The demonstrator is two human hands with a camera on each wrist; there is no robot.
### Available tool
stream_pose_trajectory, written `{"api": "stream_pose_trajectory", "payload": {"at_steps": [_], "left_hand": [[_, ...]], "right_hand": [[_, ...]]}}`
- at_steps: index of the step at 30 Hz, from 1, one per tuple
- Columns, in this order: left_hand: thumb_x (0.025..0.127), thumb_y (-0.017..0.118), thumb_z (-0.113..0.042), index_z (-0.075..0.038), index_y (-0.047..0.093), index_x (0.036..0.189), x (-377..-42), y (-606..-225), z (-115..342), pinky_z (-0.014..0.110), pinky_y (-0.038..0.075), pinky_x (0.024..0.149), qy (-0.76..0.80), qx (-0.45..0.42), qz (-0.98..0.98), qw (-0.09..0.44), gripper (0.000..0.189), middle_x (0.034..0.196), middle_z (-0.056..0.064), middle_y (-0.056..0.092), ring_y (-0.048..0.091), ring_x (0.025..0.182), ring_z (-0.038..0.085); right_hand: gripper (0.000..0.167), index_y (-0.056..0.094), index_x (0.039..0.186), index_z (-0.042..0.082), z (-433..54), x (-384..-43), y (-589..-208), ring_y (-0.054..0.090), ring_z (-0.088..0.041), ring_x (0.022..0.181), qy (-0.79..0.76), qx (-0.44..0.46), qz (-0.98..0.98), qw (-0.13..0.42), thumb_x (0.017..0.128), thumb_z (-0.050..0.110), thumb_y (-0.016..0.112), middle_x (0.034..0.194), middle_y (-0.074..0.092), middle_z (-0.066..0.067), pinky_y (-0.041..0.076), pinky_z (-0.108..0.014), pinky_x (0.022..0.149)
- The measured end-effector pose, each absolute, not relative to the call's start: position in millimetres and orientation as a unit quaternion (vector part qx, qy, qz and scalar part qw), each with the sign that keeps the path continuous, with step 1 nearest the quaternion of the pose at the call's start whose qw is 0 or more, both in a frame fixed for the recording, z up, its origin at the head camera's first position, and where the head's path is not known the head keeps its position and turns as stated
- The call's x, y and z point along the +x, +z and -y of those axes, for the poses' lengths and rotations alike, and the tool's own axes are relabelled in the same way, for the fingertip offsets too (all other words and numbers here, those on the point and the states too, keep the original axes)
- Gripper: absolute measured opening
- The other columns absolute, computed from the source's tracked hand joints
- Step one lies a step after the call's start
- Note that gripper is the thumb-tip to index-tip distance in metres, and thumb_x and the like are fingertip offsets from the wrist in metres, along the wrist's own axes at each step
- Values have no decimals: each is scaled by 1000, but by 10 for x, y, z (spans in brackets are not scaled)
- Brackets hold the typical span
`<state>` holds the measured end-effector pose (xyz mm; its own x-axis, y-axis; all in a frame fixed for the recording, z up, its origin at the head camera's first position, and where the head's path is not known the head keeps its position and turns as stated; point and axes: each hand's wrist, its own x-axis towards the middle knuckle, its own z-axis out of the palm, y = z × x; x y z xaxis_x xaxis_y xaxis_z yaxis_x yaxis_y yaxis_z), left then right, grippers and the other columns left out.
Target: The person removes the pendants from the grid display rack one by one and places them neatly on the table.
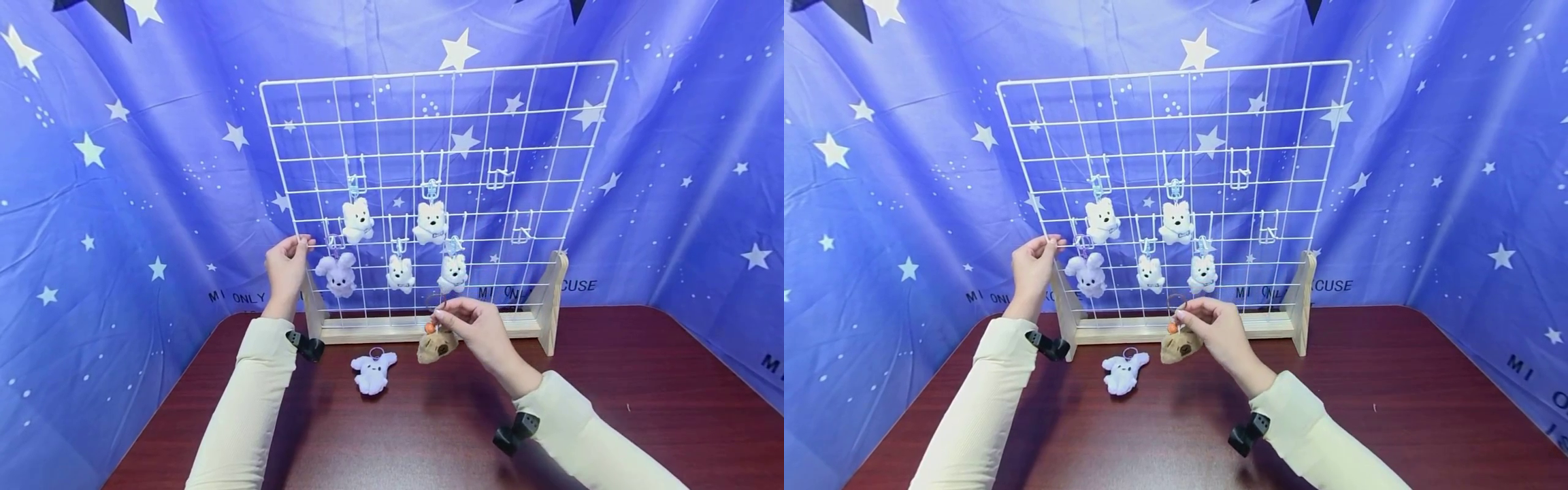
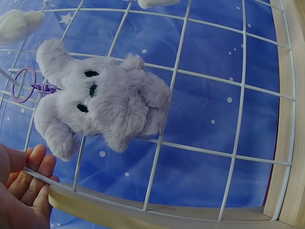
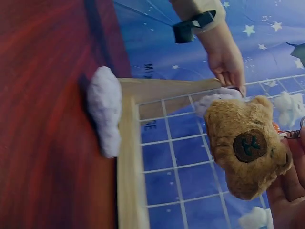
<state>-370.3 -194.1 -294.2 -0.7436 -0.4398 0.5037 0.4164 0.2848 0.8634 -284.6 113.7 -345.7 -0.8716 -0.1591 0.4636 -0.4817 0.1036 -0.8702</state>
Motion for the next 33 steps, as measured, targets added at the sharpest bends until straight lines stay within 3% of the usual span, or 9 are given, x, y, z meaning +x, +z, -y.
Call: {"api": "stream_pose_trajectory", "payload": {"at_steps": [5,12,19,24,30,33], "left_hand": [[94,57,-14,3,69,102,-3712,-2953,1940,14,44,70,-601,5,716,354,22,97,19,70,68,88,29],[94,57,-15,2,70,103,-3717,-2955,1950,13,45,70,-599,8,720,352,23,98,18,70,66,75,5],[94,56,-14,3,69,102,-3712,-2952,1942,13,45,70,-599,5,718,354,23,98,19,70,68,78,11],[95,56,-14,3,69,103,-3707,-2947,1943,13,44,67,-596,5,722,351,23,98,19,70,68,80,13],[95,56,-13,5,68,104,-3705,-2944,1948,13,44,66,-599,1,719,352,24,99,20,70,68,85,22],[95,56,-13,5,68,103,-3704,-2948,1948,12,45,68,-598,1,719,353,24,98,20,70,69,82,18]], "right_hand": [[16,65,91,-8,-1091,-2810,-3582,63,-5,69,631,215,738,107,84,5,69,77,71,-3,49,-20,61],[17,66,90,-7,-1016,-2773,-3777,66,-7,72,630,217,742,75,84,8,69,82,71,-17,50,-21,67],[19,63,93,-13,-928,-2706,-3946,67,-7,74,655,250,713,30,85,4,66,85,71,-18,54,-24,68],[21,60,95,-17,-883,-2691,-4067,68,-9,75,671,266,692,-10,87,3,64,86,68,-27,55,-26,68],[22,62,94,-14,-846,-2691,-4179,67,-8,75,663,265,700,-22,86,6,65,86,68,-26,54,-24,69],[22,62,94,-15,-839,-2705,-4218,67,-7,75,667,256,699,-26,86,5,65,86,68,-26,54,-25,70]]}}
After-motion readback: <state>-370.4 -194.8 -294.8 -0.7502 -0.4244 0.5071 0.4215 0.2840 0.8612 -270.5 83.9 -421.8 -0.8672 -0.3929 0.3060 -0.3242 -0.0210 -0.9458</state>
